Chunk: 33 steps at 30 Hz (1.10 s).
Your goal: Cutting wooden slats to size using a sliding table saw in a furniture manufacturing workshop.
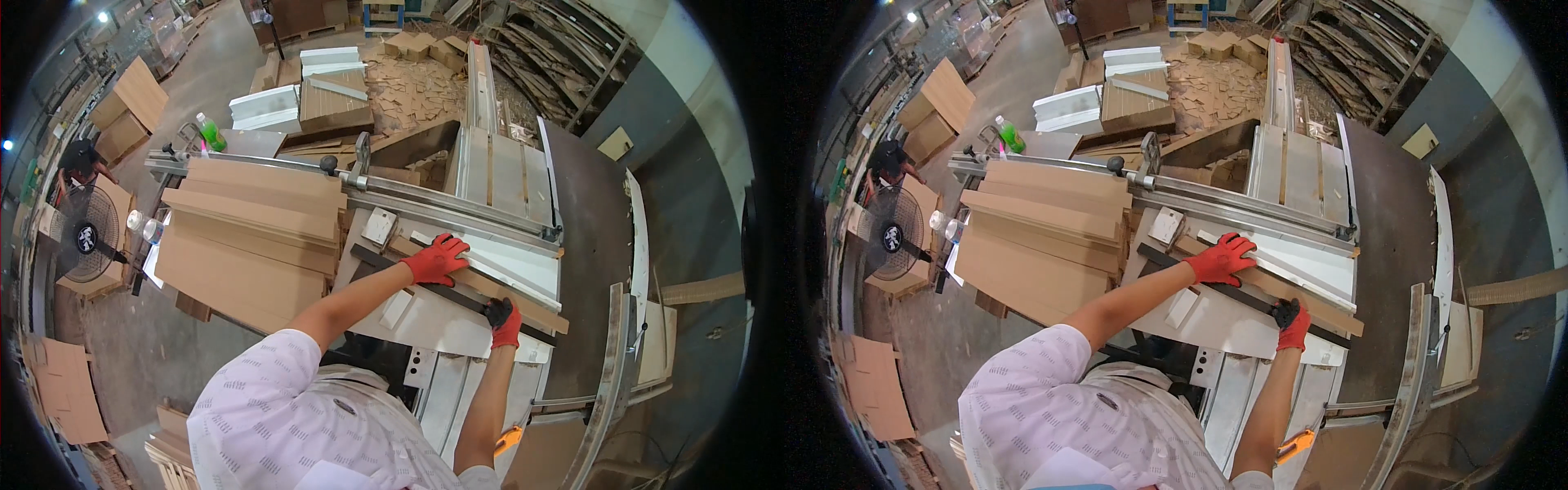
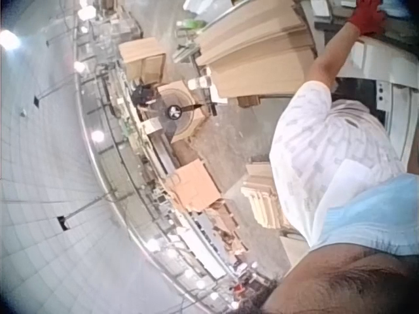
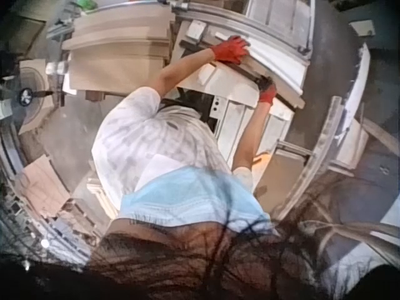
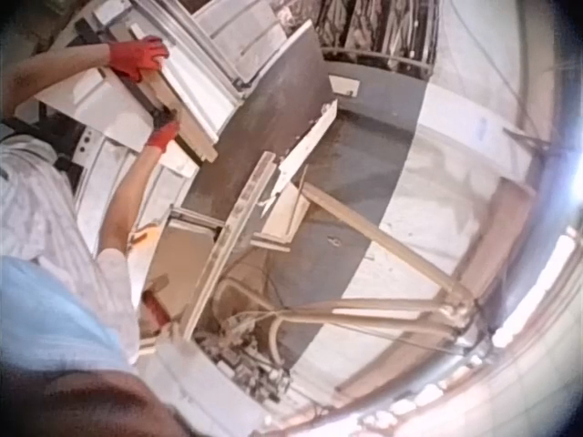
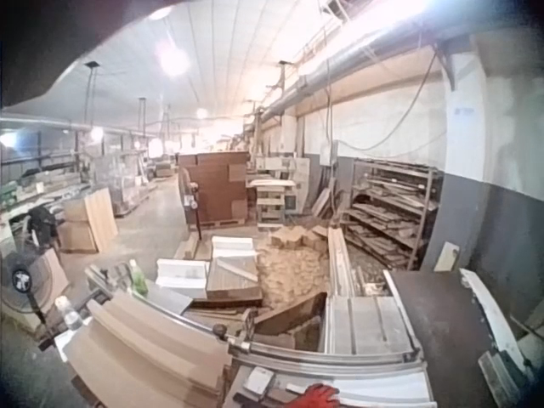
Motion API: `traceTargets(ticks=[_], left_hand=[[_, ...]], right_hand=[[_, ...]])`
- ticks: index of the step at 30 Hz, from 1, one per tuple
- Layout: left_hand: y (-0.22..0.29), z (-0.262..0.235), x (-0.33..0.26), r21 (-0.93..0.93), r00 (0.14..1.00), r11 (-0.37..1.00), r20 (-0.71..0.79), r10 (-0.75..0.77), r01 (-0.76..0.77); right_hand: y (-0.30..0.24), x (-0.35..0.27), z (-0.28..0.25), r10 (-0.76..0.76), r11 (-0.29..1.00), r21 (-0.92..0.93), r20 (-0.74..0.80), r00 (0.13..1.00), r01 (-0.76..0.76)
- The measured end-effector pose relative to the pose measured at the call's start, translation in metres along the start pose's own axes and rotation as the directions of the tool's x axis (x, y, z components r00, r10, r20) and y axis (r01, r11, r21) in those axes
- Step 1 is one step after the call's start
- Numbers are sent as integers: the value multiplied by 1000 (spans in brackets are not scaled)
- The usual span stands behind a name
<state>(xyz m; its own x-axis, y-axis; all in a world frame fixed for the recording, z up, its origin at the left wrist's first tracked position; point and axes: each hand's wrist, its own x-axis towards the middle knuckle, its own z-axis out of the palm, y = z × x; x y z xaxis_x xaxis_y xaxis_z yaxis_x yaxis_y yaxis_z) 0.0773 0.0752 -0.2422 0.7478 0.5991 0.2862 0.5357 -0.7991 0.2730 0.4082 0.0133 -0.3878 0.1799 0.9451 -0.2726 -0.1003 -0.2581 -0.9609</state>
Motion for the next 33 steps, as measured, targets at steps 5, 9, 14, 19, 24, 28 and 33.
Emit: traceTargets(ticks=[5, 9, 14, 19, 24, 28, 33], left_hand=[[-12, 8, 1, -69, 998, 997, -55, 35, -39], [-25, 8, 10, -161, 989, 980, 68, 131, -119], [-21, -3, 23, -77, 981, 997, 194, 22, -7], [-19, -7, 24, -56, 971, 998, 239, 17, -4], [-19, 7, 10, -71, 998, 997, 59, 33, -29], [-16, 18, 1, -45, 1000, 999, 6, -20, 20], [-7, 20, 8, 48, 986, 989, 87, -142, 139]], right_hand=[[-25, -17, -2, 433, 834, 314, 139, 890, -455], [-61, -53, 13, 314, 912, 260, 58, 948, -318], [-89, -53, 35, 257, 794, 545, 102, 961, -269], [-103, -38, -10, 167, 954, -240, -73, 983, -180], [-89, -14, -104, -572, 238, -889, -453, 683, -390], [-84, 19, -174, -245, 73, -992, 78, 966, 98], [-51, 43, -197, -380, 233, -962, 45, 924, 142]])
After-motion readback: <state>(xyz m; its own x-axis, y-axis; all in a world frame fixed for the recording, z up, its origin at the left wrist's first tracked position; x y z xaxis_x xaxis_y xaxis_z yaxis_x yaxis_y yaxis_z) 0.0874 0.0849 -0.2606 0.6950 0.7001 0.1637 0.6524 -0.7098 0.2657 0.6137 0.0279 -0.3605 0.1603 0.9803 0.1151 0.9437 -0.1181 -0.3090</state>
